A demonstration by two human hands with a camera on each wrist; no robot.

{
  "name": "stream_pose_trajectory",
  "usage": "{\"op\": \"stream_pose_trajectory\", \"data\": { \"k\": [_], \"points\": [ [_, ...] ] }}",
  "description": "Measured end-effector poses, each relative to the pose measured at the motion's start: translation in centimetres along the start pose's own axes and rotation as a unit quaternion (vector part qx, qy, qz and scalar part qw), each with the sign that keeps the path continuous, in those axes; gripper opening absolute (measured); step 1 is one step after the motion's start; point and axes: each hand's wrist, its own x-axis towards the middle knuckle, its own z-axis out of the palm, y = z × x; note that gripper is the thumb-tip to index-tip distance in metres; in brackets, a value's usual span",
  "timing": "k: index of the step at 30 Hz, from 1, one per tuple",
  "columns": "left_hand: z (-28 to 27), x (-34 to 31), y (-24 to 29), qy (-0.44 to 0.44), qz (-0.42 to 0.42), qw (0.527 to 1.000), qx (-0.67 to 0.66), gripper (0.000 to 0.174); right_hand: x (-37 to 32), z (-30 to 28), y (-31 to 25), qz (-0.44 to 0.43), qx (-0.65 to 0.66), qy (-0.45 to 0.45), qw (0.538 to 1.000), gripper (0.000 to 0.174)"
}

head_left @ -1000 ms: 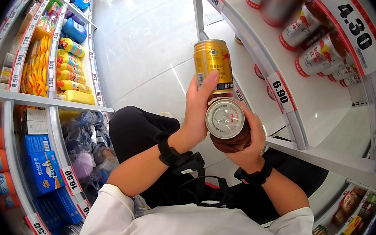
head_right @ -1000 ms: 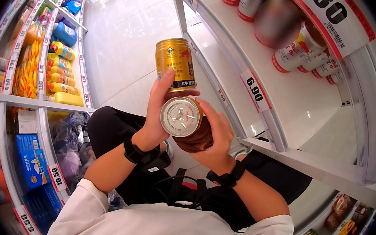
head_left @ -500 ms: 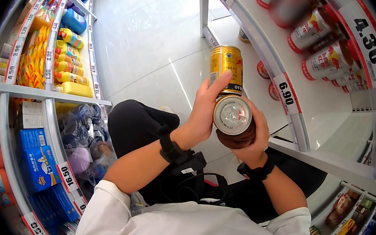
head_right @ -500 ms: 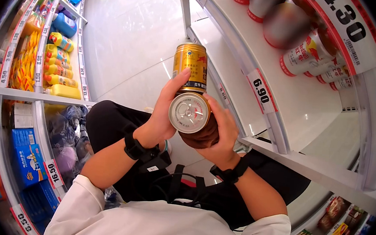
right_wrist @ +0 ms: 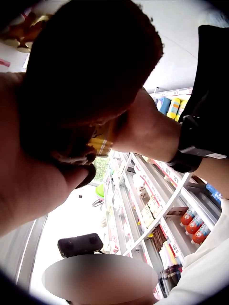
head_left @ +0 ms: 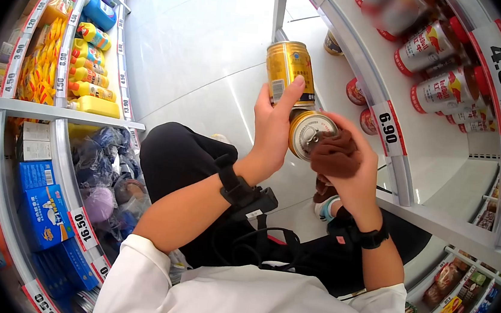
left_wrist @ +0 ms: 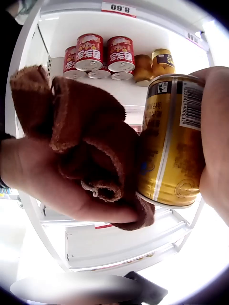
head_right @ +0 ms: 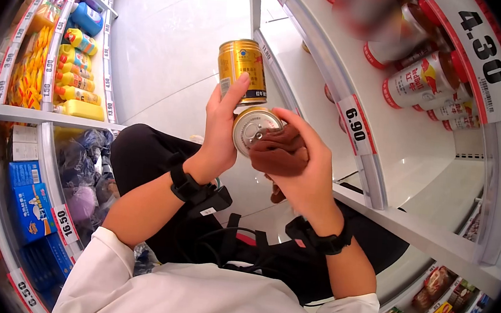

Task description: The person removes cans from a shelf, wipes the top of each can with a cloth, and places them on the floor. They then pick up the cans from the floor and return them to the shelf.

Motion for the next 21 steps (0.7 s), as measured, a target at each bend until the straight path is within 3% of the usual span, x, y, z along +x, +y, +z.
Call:
{"op": "stream_pose_trajectory", "data": {
  "k": [2,4,8,11,14,17,21],
  "points": [
    [-0.1,0.2,-0.4,-0.002,0.016,1.0,0.022,0.046,0.3,-0.8,0.4,-0.003,-0.054,-0.016,0.998,0.066],
    [0.1,0.2,-0.7,-0.009,0.095,0.991,0.089,0.043,0.4,-1.3,0.4,0.023,-0.077,-0.035,0.996,0.068],
    [0.7,-0.3,-1.0,-0.024,0.116,0.988,0.101,0.042,0.4,-1.6,0.2,0.021,-0.129,-0.042,0.991,0.066],
    [0.7,-0.4,-1.5,-0.043,0.159,0.977,0.133,0.043,0.5,-1.3,1.3,0.02,-0.111,-0.01,0.994,0.061],
    [0.6,-0.5,-2.1,-0.04,0.18,0.973,0.137,0.046,0.6,-0.9,2.9,-0.035,-0.086,0.025,0.995,0.055],
    [0.4,-0.5,-2.4,-0.036,0.173,0.974,0.139,0.048,0.5,-0.2,3.3,0.001,0.053,0.063,0.997,0.046],
    [0.4,-0.4,-2.1,-0.053,0.165,0.977,0.126,0.045,0.4,-0.7,3.0,0.05,0.092,0.056,0.993,0.042]
  ]
}}
